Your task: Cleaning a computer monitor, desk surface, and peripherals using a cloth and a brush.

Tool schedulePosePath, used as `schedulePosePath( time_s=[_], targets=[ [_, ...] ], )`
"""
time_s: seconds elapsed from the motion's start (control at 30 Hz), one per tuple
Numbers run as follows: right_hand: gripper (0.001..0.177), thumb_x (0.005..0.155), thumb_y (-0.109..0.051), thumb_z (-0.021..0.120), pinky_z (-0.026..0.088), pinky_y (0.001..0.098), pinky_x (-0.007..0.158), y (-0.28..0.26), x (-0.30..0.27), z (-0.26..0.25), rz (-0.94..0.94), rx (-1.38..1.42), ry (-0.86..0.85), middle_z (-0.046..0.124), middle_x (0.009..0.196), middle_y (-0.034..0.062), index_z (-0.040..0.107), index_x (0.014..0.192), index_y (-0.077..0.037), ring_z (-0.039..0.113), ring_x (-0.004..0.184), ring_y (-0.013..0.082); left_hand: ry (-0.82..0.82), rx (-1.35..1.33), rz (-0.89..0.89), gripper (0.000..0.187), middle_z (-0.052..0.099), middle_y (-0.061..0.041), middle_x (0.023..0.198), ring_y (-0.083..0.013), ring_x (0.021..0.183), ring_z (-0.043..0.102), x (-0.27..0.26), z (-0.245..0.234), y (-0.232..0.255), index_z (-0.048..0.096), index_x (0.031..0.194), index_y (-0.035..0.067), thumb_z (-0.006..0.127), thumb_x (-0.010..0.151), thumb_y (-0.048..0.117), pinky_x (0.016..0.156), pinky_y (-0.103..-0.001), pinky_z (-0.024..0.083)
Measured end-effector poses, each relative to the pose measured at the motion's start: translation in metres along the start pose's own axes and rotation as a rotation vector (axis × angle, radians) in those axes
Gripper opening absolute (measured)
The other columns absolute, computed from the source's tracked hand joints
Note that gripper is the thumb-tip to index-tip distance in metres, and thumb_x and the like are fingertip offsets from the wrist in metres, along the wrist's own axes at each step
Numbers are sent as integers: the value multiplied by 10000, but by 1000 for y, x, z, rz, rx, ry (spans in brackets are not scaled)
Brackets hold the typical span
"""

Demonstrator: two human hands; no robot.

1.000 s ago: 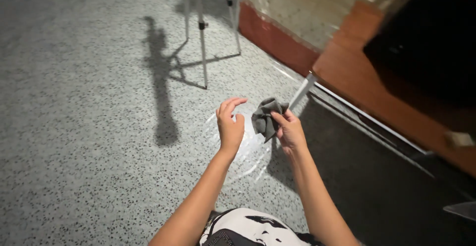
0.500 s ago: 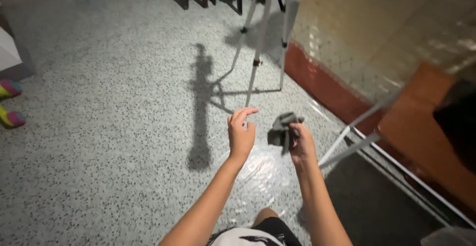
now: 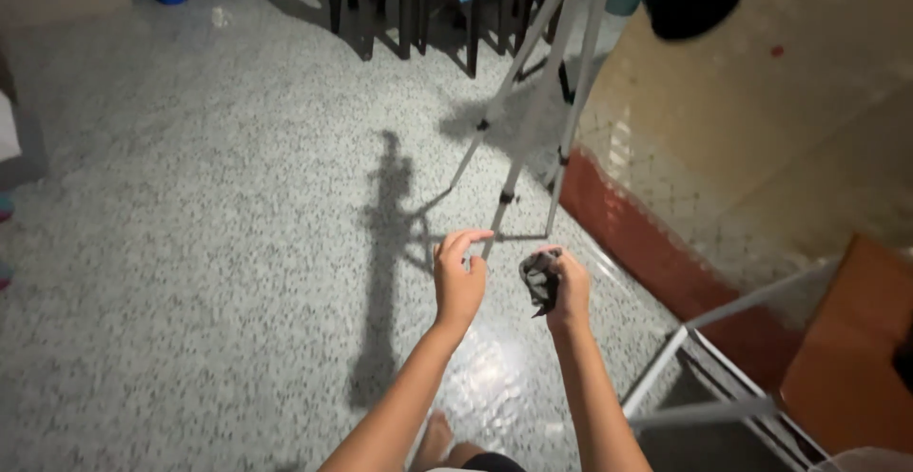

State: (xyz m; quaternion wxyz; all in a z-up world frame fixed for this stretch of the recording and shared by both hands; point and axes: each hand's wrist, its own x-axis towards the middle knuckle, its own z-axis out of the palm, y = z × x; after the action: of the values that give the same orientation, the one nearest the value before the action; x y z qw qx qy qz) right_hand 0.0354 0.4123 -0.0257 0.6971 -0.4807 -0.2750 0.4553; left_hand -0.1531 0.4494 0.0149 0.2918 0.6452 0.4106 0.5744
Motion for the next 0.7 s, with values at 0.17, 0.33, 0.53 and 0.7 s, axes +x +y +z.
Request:
schedulePosePath(
  time_s=[0.17,0.33,0.53,0.7],
  targets=[
    [367,984,-372,632,393,269,474,-15,110,27,51,-26,131,612,702,88,662,893,-17,524,557,153,3,-11,6,372,702,-93,1135,-291,1111,617,86,38,-31,749,1070,98,564,784,-53,1012,-387,435],
    [246,920,-226,736,615,363,618,-22,174,52,31,-26,146,528,739,57,686,961,12,581,624,152,-3,-42,18,361,706,-92,1152,-289,1133,621,144,53,-42,742,1068,97,561,791,-48,1017,-384,436],
    [228,916,-90,688,494,258,598,-5,246,61,-54,-140,88,732,1027,49,699,1133,-18,615,680,101,-77,-64,-5,374,694,-103,1147,-303,1123,606,213,85,-87,738,1079,91,555,787,-57,1022,-392,439],
    [244,933,-138,686,430,267,477,-27,281,105,-99,-142,230,711,952,41,711,1146,-21,550,576,103,-262,-147,-12,366,698,-91,1133,-301,1092,610,279,111,-116,744,1079,93,559,795,-44,991,-388,457]
  ],
)
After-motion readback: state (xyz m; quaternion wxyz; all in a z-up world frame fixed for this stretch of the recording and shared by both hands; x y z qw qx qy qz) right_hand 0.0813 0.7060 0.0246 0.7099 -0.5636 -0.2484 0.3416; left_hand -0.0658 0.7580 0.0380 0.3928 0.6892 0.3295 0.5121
